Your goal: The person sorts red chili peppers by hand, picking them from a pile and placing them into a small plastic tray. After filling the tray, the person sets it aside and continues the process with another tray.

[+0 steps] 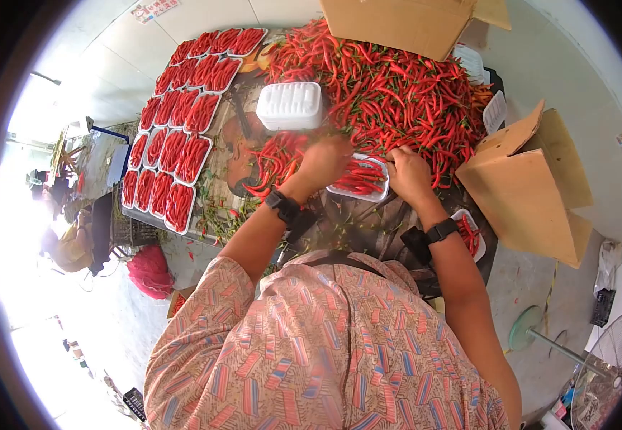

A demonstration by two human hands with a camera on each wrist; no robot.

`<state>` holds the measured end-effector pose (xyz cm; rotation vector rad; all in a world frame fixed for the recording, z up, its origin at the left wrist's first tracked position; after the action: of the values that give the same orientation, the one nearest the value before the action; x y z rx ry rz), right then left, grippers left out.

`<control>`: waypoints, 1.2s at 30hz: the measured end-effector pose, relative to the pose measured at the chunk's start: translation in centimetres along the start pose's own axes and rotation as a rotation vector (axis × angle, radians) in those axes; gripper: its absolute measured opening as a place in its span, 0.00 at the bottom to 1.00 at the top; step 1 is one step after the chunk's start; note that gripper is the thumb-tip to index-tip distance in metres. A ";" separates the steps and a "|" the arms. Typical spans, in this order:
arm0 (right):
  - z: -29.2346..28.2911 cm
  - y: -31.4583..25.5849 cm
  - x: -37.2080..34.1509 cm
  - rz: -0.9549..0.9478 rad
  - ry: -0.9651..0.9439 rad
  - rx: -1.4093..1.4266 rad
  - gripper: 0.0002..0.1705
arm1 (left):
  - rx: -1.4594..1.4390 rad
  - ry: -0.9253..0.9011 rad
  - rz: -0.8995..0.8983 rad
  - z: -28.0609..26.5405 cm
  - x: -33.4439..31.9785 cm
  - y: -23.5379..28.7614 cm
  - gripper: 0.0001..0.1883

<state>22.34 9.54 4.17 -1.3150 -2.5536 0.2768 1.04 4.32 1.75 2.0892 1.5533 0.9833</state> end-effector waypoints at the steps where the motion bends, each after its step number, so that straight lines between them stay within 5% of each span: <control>1: 0.2 -0.2 0.1 0.001 -0.002 0.002 0.08 | 0.000 -0.002 -0.002 0.4 -0.2 -0.4 0.09; 28: 2.7 -0.8 1.1 -0.076 0.016 -0.139 0.07 | 0.052 0.034 0.046 0.4 -0.3 0.5 0.07; 31: 2.3 -1.4 0.7 -0.005 0.032 -0.010 0.09 | 0.391 -0.136 0.101 -0.2 0.5 1.5 0.07; 33: 2.5 -1.4 0.6 0.074 0.118 0.287 0.10 | -0.288 0.111 -0.355 -0.8 0.6 1.7 0.09; 36: 3.3 -1.4 0.8 0.142 0.110 0.452 0.10 | -0.544 0.150 -0.492 -0.8 1.0 0.9 0.13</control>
<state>19.83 9.23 1.52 -1.2873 -2.1380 0.7374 1.26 4.88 3.25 1.2177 1.5378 1.2128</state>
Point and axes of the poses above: each hand's wrist, its own x-axis towards the middle knuckle, its own z-axis out of the palm, y = z × x, the point moved 1 cm from there along x, towards the middle knuckle, and after that the axes turned 11 degrees about -x, right-handed, at the moved point
